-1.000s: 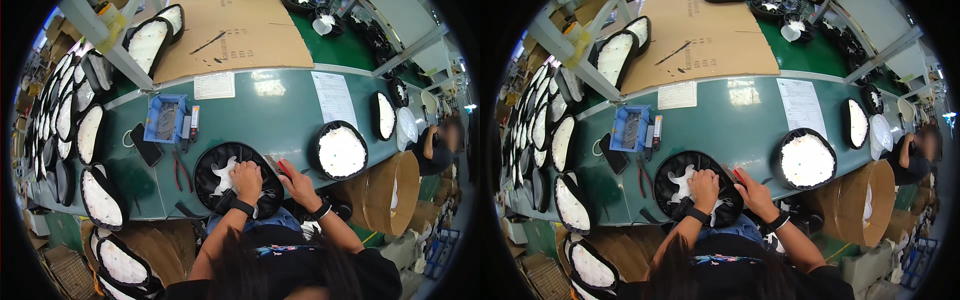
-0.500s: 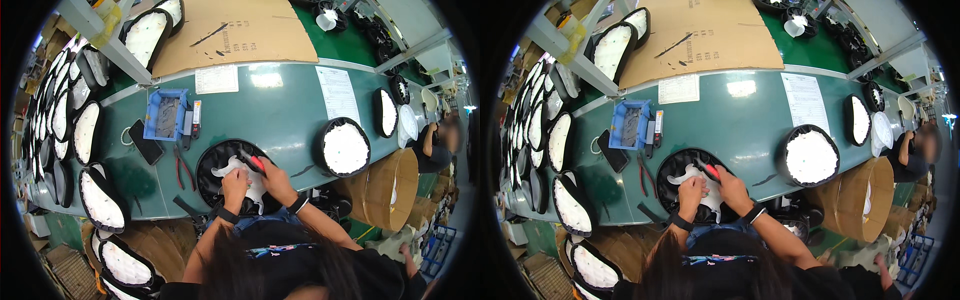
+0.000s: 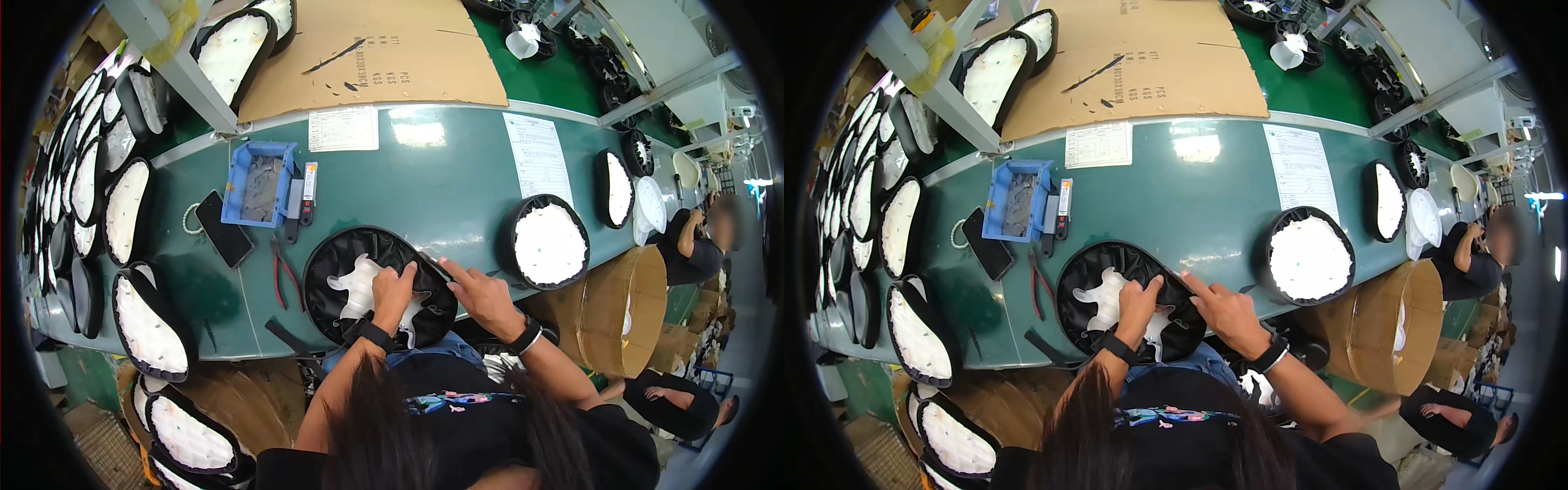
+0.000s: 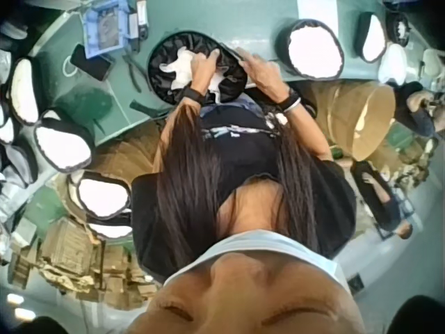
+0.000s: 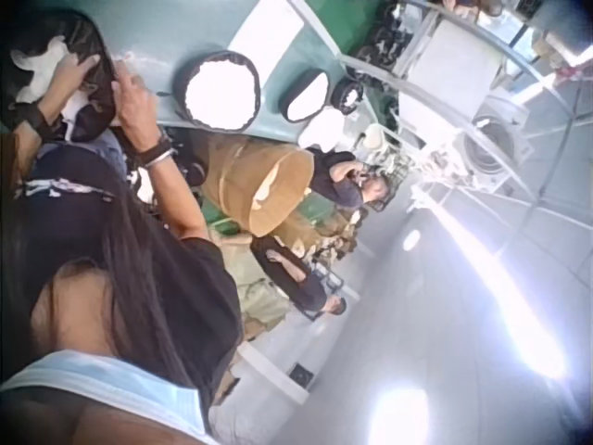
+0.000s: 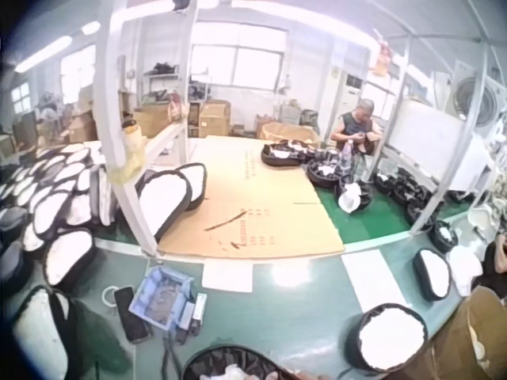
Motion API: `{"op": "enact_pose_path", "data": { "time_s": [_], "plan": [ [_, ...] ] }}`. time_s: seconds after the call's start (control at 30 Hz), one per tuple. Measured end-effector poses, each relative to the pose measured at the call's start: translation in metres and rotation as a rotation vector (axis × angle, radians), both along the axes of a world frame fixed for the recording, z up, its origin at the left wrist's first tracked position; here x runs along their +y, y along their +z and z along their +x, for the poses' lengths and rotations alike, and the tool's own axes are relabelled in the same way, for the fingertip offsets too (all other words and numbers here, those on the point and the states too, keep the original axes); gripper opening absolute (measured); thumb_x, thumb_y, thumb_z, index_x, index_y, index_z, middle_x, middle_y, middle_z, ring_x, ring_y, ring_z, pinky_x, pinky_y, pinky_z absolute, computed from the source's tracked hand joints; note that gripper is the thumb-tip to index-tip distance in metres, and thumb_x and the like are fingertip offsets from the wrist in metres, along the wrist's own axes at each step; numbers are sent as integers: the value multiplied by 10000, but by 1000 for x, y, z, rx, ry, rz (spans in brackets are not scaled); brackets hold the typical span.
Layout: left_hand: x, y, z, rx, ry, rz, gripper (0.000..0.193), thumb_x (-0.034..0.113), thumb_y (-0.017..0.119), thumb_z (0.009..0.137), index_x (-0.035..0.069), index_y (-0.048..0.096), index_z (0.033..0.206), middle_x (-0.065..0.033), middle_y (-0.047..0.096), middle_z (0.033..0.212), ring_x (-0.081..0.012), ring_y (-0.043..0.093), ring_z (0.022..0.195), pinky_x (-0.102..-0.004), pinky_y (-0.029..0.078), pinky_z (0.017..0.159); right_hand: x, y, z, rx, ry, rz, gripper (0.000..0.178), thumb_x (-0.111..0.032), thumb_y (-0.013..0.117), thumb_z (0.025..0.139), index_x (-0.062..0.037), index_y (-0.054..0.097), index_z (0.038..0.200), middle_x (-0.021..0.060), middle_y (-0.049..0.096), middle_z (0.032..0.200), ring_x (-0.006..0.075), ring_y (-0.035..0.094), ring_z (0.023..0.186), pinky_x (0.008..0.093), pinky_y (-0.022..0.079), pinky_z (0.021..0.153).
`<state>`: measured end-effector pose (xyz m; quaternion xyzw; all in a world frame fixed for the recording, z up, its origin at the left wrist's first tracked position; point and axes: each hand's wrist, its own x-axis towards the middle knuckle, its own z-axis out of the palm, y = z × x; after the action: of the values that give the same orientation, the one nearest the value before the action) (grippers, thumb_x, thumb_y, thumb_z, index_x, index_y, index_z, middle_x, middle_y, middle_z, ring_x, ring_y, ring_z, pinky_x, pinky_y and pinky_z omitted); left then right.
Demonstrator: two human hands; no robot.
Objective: Trimming excess material and assembling covers onto bicycle seat bases at a factory workstation.
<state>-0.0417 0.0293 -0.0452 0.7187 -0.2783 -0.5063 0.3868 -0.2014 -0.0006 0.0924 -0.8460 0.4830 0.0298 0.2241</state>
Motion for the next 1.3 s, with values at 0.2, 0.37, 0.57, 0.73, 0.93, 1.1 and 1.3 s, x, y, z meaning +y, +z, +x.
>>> {"op": "enact_pose_path", "data": {
  "time_s": [0.2,0.37,0.57,0.73,0.93,1.1,1.3],
  "plan": [
    [0,24,1,183,88,66,357,220,662,807,-77,540,651,-118,594,661,-203,614,529,-313,503,413,-5,-23,1,25,172,-53,508,-171,509,895,-240,397,1386,143,538,745,320,578,592,430,470,522],
    [8,40,18,-440,-335,82,235,157,671,706,-42,548,725,-190,591,748,-350,592,661,-424,447,566,13,-24,-31,141,195,-13,581,-107,494,861,-227,363,1413,155,512,736,317,565,582,426,457,505],
    [-10,57,21,-1040,-396,-424,377,100,626,692,8,510,1039,-196,453,1171,-351,456,1039,-413,360,829,-6,-25,-20,57,231,-36,546,-173,536,872,-255,389,1391,147,532,708,311,584,567,418,466,489],
    [-2,44,31,-1066,-746,-699,347,49,556,723,33,546,1069,-107,534,976,-277,477,933,-413,353,775,-11,-30,-27,11,218,20,502,-272,551,898,-284,401,1377,134,580,731,313,592,548,419,470,474],
    [-18,51,33,-903,-837,-745,194,235,650,681,63,629,769,-106,491,793,-294,448,858,-411,332,721,-19,-41,-35,8,207,32,515,-290,566,890,-289,398,1377,121,600,729,320,604,575,422,474,487],
    [-31,46,37,-681,-880,-734,191,242,630,675,52,634,653,-85,505,772,-275,433,867,-401,324,719,-18,-32,-30,59,248,25,508,-274,549,899,-285,395,1383,137,580,744,320,596,568,425,467,478],
    [-38,57,75,534,-633,-206,344,297,626,785,29,583,574,-77,512,641,-240,442,759,-397,325,731,36,-32,-51,84,76,59,497,-182,501,912,-228,394,1395,159,534,721,336,564,546,435,457,477]
  ]
}}
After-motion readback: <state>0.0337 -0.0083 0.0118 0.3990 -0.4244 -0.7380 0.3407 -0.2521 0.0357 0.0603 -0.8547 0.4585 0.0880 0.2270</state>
